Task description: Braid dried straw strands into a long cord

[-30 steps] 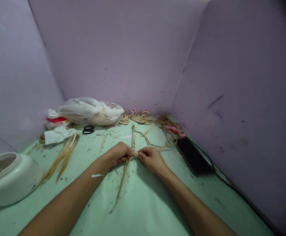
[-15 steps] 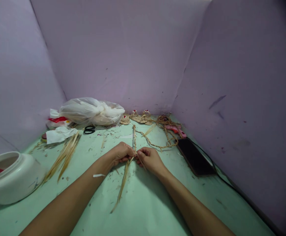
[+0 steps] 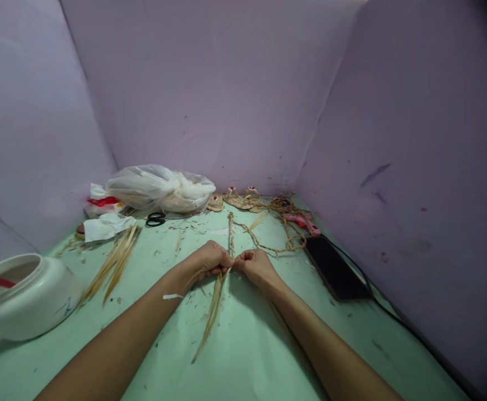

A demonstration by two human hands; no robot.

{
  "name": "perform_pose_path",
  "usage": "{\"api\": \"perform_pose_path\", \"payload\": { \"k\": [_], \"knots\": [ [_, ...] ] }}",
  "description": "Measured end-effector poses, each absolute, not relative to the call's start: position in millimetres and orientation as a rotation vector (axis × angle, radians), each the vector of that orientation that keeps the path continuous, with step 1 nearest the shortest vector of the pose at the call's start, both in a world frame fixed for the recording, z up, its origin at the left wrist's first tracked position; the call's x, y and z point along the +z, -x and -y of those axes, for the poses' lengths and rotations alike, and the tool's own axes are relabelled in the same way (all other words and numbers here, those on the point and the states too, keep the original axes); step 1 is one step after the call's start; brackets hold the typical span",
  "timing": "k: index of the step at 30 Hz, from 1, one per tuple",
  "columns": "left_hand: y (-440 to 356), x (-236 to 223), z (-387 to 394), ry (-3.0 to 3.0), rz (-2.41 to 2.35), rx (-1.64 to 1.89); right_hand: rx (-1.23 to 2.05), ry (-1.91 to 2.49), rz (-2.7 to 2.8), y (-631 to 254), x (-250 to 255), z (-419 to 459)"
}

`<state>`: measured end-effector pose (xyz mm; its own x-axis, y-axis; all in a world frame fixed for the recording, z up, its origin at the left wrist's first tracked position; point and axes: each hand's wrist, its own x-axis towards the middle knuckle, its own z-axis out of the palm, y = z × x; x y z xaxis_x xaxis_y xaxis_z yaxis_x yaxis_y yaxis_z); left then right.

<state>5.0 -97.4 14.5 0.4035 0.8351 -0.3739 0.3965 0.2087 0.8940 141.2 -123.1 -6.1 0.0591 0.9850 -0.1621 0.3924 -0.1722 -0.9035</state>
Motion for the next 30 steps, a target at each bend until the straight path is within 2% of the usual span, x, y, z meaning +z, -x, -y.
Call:
{"api": "perform_pose_path", "payload": {
  "k": [11,17,25,30],
  "knots": [
    [-6.2,20.2,99.0,-1.529,-1.239,0.371,1.229,1.619,1.367,-141.7,-3.7,122.1],
    [13.5,22.4,90.8,-1.603,-1.146,0.208,1.290,1.600,1.335,-141.2,-0.4,124.4],
    [0.6,36.0,105.2,-1.638,-1.322,0.201,1.343,1.526,1.329,-140.9,0.5,126.9],
    [-28.0,34.0,130.7,-1.936,-1.598,0.228,1.394,1.435,1.222,-139.7,-2.4,126.8]
  ]
}}
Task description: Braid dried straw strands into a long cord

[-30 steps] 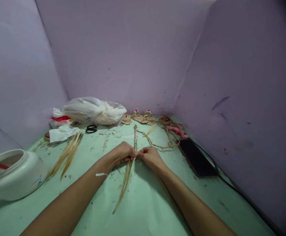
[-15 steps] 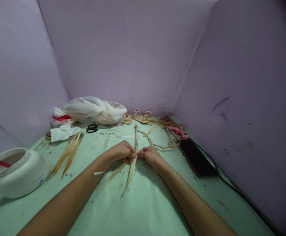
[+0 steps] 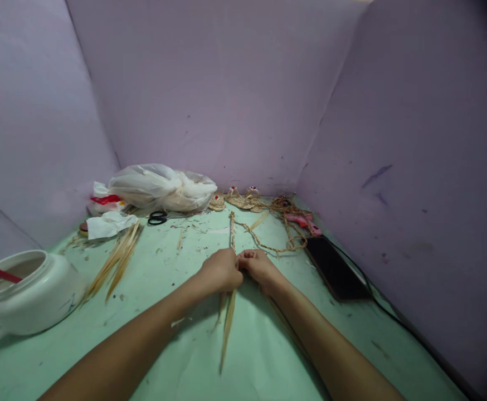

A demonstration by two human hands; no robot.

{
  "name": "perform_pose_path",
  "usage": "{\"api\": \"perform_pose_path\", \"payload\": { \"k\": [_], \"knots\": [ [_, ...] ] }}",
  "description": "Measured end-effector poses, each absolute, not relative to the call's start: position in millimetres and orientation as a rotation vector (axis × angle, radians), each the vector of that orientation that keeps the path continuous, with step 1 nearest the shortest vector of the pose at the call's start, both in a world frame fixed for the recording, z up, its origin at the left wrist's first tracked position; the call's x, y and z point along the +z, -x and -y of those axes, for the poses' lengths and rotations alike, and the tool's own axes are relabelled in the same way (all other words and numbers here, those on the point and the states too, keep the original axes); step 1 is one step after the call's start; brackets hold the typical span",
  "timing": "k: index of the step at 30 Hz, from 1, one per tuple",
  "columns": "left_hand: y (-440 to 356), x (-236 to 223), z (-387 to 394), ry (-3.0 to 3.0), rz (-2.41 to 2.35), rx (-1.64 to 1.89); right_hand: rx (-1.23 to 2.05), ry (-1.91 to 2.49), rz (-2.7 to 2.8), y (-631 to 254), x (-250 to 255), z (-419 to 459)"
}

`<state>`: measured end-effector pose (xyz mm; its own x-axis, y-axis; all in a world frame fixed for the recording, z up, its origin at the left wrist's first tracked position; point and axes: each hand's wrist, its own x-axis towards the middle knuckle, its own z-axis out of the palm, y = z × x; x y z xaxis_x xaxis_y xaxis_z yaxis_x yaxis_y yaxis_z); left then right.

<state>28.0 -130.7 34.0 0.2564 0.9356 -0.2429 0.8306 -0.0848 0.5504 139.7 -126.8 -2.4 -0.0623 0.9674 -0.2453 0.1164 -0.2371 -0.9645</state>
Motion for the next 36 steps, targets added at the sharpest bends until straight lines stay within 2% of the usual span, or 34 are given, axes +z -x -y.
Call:
{"api": "perform_pose_path", "payload": {
  "k": [3,6,9,15,24,32,36],
  "knots": [
    [-34.1,28.0,137.4,-2.078,-1.640,0.360,1.399,1.395,1.200,-140.2,-4.2,126.4],
    [-30.8,29.5,136.1,-2.078,-1.507,0.330,1.399,1.386,1.190,-141.4,-6.1,125.9],
    [-20.2,36.7,126.3,-1.865,-1.323,0.179,1.411,1.410,1.207,-142.6,-6.5,125.8],
    [0.1,38.4,98.7,-1.317,-1.424,0.460,1.428,1.406,1.242,-144.3,-0.4,127.7],
    [-8.8,16.5,95.9,-0.903,-1.023,0.317,1.523,1.302,1.215,-145.2,1.6,126.9],
    [-9.0,16.9,96.5,-1.210,-1.187,0.381,1.338,1.403,1.344,-143.9,2.5,123.6],
    [-10.9,24.3,101.8,-1.388,-1.276,0.341,1.352,1.435,1.367,-143.2,5.5,125.8]
  ]
}}
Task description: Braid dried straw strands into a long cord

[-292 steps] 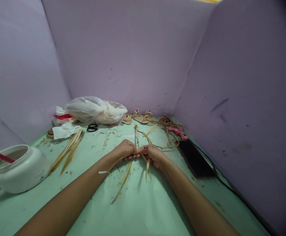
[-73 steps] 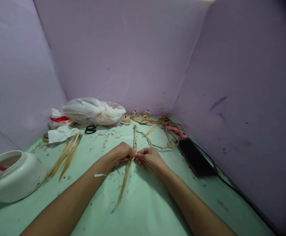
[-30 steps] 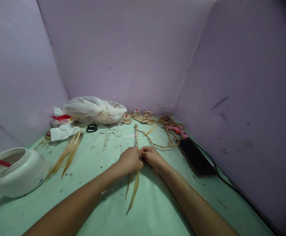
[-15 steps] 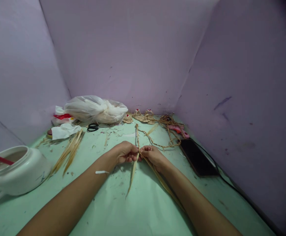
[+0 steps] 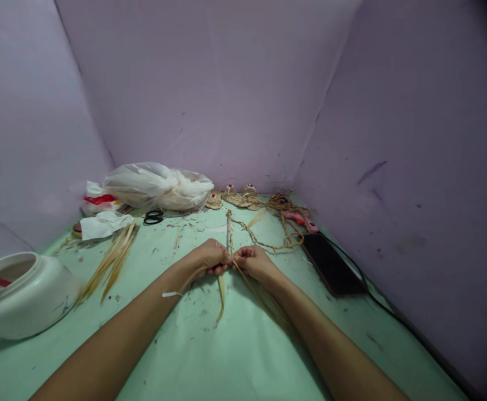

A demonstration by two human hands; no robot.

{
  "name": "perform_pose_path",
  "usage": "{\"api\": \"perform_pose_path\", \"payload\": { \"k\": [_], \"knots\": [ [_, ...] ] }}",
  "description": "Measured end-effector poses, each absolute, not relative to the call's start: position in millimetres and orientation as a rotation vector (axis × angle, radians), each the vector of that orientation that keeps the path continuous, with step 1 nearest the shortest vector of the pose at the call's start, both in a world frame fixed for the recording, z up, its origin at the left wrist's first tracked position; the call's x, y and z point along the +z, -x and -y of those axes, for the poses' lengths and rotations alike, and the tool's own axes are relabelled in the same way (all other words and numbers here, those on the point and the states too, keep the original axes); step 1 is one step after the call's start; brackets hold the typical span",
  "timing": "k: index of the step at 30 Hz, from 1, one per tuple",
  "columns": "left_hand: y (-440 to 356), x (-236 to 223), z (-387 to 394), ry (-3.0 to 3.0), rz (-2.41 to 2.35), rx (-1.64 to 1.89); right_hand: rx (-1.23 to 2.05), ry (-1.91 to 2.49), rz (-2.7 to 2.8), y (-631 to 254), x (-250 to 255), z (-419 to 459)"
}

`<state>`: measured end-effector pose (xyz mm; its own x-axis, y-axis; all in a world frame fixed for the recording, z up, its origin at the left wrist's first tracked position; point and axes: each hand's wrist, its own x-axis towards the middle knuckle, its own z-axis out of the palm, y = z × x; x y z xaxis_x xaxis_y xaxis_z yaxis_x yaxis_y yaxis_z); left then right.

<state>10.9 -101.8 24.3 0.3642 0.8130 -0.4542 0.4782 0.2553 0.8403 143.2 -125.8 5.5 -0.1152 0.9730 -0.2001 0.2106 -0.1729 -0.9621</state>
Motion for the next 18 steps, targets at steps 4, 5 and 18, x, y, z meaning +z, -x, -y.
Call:
{"api": "perform_pose_path", "payload": {
  "k": [4,5,18],
  "knots": [
    [-11.2,23.4,103.1,-1.411,-1.268,0.380,1.472,1.427,1.342,-149.2,10.2,128.5],
    [-11.2,22.0,102.7,-1.417,-1.261,0.386,1.523,1.415,1.317,-151.2,10.7,128.7],
    [-7.1,25.8,103.9,-1.485,-1.216,0.492,1.565,1.481,1.324,-156.6,22.1,118.5]
  ]
}}
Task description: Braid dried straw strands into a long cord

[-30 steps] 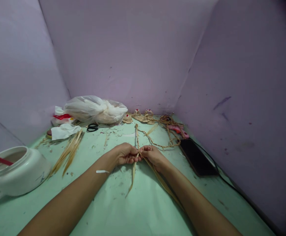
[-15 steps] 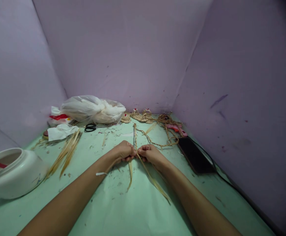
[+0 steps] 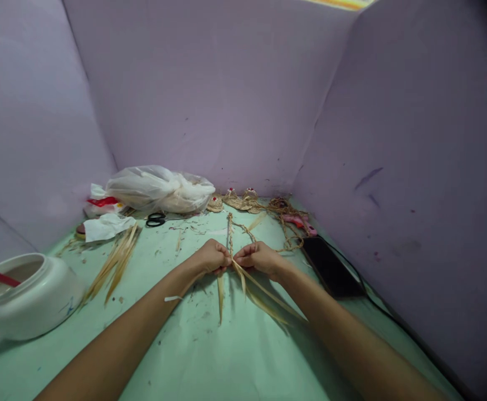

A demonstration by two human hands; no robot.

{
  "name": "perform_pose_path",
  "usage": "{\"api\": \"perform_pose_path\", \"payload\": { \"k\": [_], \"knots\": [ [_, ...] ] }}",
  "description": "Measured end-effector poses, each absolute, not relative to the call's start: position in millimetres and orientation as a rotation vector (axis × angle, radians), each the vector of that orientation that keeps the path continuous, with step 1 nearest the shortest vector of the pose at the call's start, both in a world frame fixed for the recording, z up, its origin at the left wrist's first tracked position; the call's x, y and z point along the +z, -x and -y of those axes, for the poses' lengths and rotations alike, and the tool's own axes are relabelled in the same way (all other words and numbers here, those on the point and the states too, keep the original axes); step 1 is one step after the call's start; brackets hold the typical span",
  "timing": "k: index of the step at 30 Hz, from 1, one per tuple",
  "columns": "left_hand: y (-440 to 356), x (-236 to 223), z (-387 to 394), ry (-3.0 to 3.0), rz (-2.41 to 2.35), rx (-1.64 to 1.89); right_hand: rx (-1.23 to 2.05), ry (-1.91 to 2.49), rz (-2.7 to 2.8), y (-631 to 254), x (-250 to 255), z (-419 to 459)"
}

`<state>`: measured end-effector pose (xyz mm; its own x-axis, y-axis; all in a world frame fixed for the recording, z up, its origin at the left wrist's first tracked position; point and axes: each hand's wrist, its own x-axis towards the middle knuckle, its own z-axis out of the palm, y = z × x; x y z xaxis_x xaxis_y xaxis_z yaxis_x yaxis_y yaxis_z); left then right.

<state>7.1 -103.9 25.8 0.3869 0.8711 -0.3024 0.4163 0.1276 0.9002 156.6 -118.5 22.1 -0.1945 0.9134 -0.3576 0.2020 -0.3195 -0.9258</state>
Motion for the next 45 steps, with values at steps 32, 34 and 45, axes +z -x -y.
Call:
{"api": "perform_pose_path", "payload": {
  "k": [32,34,45],
  "knots": [
    [-2.1,17.1,100.1,-1.556,-1.095,0.521,1.649,1.515,1.241,-147.2,13.5,127.2],
    [0.0,20.1,99.1,-1.582,-1.025,0.463,1.602,1.507,1.231,-146.6,13.0,127.8],
    [-1.7,27.6,95.1,-1.529,-1.138,0.402,1.586,1.452,1.133,-148.8,10.6,128.4]
  ]
}}
